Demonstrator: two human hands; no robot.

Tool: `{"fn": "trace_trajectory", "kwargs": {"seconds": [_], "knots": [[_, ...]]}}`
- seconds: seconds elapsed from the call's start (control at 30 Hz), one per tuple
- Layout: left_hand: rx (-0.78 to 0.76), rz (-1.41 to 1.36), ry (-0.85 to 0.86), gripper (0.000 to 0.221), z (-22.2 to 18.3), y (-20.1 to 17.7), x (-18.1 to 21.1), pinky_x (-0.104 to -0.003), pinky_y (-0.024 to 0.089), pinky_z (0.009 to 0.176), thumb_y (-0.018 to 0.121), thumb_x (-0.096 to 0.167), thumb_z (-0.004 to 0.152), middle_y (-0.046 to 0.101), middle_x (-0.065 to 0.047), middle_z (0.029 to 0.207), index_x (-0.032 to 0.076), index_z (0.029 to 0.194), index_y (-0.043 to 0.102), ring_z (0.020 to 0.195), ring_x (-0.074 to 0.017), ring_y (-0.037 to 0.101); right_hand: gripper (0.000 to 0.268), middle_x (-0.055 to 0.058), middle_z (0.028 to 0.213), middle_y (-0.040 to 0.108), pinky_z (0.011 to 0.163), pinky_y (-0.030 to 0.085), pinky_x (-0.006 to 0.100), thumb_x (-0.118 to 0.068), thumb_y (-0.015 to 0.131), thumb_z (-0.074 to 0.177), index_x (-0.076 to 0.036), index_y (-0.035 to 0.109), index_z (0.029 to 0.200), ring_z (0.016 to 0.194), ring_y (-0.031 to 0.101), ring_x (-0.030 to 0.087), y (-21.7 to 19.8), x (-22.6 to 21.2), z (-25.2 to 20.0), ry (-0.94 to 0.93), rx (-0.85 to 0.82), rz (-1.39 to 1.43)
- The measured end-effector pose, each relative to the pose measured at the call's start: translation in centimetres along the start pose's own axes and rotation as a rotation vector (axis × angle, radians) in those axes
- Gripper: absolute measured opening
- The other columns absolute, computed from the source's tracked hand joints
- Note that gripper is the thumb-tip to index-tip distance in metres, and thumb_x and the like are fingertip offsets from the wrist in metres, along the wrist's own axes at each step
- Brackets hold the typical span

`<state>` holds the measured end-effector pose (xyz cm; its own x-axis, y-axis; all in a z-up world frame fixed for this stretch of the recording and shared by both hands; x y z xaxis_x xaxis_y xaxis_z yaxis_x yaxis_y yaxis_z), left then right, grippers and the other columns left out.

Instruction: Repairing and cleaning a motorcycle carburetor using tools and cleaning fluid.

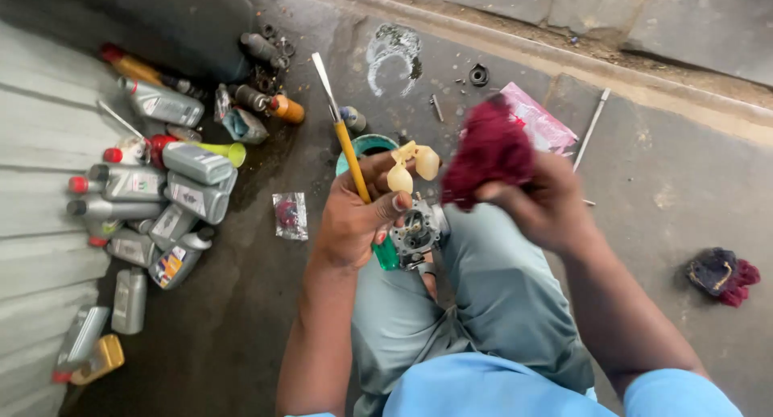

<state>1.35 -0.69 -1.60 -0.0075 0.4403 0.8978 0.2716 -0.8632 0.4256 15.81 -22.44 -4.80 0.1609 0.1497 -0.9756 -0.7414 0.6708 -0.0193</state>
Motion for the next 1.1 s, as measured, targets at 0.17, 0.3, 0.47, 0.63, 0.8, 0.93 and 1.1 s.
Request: {"fn": "trace_trajectory", "kwargs": {"seconds": [0.17, 0.3, 0.47, 0.63, 0.8, 0.93, 1.1], "knots": [[0.025, 0.097, 0.04, 0.054, -0.7, 1.4, -0.8, -0.017, 0.04, 0.055, 0.079, 0.026, 0.098, 0.069, 0.001, 0.091, -0.002, 0.142, 0.065, 0.066, -0.0006, 0.054, 0.03, 0.013, 0.094, 0.068, 0.073, 0.055, 0.039, -0.016, 0.075, 0.088, -0.005, 0.066, 0.114, 0.083, 0.069, 0.032, 3.8, -2.5, 3.7, -0.373, 0.02, -0.408], [0.12, 0.131, 0.06, 0.054, -1.3, 3.6, -0.6, -0.015, 0.041, 0.053, 0.073, 0.034, 0.1, 0.069, 0.001, 0.094, -0.003, 0.138, 0.066, 0.065, 0.0, 0.053, 0.023, 0.012, 0.086, 0.066, 0.066, 0.052, 0.041, -0.015, 0.07, 0.089, -0.005, 0.07, 0.11, 0.073, 0.067, 0.031, 4.3, -1.6, 3.6, -0.41, 0.097, -0.475], [0.119, -0.075, 0.092, 0.053, -1.0, 2.5, -2.1, -0.018, 0.046, 0.055, 0.08, 0.029, 0.096, 0.072, -0.007, 0.102, -0.002, 0.131, 0.056, 0.059, -0.0014, 0.053, 0.015, 0.012, 0.089, 0.067, 0.065, 0.051, 0.039, -0.018, 0.068, 0.099, -0.004, 0.068, 0.105, 0.076, 0.067, 0.031, 3.8, -0.4, 3.3, -0.506, 0.114, -0.48], [0.064, -0.166, 0.093, 0.066, -0.9, 3.9, -0.7, -0.025, 0.061, 0.084, 0.09, 0.016, 0.079, 0.071, -0.01, 0.121, -0.001, 0.127, 0.047, 0.101, -0.0126, 0.074, 0.023, 0.004, 0.081, 0.069, 0.064, 0.05, 0.031, -0.026, 0.066, 0.111, -0.005, 0.067, 0.103, 0.07, 0.064, 0.014, 2.9, 5.3, 1.2, -0.167, 0.261, -0.095], [0.4, 0.925, 0.634, 0.084, -1.2, 5.1, -0.8, -0.033, 0.064, 0.097, 0.091, 0.008, 0.084, 0.067, -0.023, 0.132, 0.0, 0.144, 0.033, 0.117, -0.0297, 0.074, 0.047, 0.002, 0.102, 0.071, 0.08, 0.055, 0.027, -0.049, 0.054, 0.107, -0.004, 0.063, 0.116, 0.09, 0.067, 0.011, 3.1, -0.9, 1.3, 0.09, 0.281, 0.439], [0.383, 1.269, 0.907, 0.067, -0.8, 5.2, -1.1, -0.034, 0.064, 0.092, 0.083, 0.002, 0.095, 0.066, -0.02, 0.131, 0.003, 0.139, 0.033, 0.112, -0.0292, 0.076, 0.039, 0.004, 0.101, 0.069, 0.081, 0.055, 0.029, -0.03, 0.072, 0.096, 0.0, 0.063, 0.12, 0.091, 0.062, 0.01, 5.5, -1.9, 1.8, 0.161, 0.174, -0.017], [0.268, 1.383, 0.953, 0.078, -1.1, 3.8, -1.0, -0.035, 0.057, 0.075, 0.092, 0.02, 0.086, 0.07, -0.019, 0.12, 0.0, 0.135, 0.036, 0.103, -0.0261, 0.076, 0.037, 0.007, 0.078, 0.071, 0.064, 0.053, 0.031, -0.039, 0.069, 0.096, -0.004, 0.072, 0.106, 0.07, 0.065, 0.013, 5.2, -0.7, 2.8, 0.395, -0.038, -0.286]]}}
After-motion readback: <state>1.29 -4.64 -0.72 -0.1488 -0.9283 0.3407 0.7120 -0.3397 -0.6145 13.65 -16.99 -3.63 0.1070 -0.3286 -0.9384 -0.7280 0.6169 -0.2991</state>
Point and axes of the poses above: each hand's wrist, its own z-axis towards the middle knuckle, its own y-axis out of the palm, x = y × z, the point moved 1 cm from there along z, towards the middle knuckle
